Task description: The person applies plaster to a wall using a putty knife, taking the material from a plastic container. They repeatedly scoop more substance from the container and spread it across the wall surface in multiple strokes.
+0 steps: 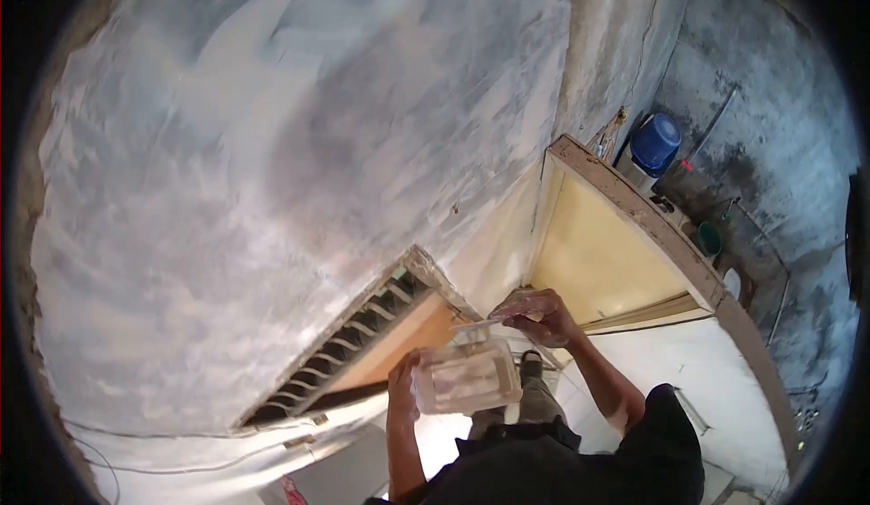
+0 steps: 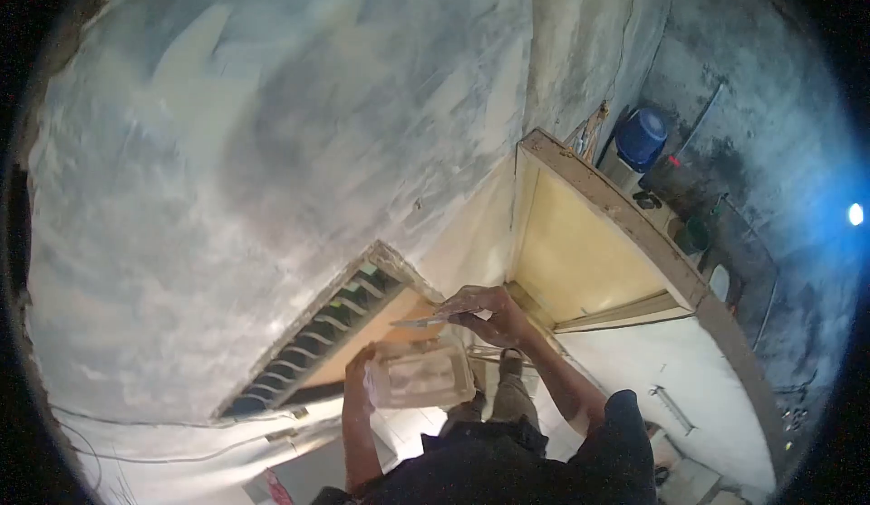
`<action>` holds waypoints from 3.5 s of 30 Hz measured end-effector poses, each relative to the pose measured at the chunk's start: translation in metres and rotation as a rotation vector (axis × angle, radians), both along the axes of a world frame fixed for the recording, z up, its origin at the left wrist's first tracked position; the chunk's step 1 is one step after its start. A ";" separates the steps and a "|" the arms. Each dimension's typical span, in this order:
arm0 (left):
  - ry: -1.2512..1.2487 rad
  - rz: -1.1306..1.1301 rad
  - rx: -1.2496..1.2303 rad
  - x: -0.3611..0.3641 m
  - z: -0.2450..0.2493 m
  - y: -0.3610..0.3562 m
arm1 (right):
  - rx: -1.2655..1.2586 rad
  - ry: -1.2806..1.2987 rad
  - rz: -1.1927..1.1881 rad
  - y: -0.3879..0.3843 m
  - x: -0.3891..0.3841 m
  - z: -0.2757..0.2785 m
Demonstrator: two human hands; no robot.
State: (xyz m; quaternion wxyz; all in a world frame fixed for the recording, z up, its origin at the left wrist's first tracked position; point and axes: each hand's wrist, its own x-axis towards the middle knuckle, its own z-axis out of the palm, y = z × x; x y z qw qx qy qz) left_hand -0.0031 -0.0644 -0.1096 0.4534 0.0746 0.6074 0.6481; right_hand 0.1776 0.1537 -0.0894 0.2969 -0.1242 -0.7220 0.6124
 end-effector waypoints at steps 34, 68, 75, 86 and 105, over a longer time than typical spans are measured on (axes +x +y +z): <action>0.882 0.630 0.071 -0.029 0.015 0.019 | -0.291 -0.119 -0.458 -0.102 -0.032 0.041; 0.572 0.898 -0.050 -0.067 -0.023 -0.097 | 0.226 0.112 -0.754 -0.015 -0.180 -0.091; 0.546 0.875 -0.027 -0.065 -0.020 -0.095 | 0.360 -0.105 -1.010 0.005 -0.228 -0.090; 0.535 0.912 0.011 -0.065 -0.039 -0.109 | 0.104 -0.148 -1.331 0.116 -0.149 -0.139; 0.459 0.885 0.046 -0.043 -0.034 -0.080 | -0.122 0.714 -1.038 0.158 -0.145 -0.171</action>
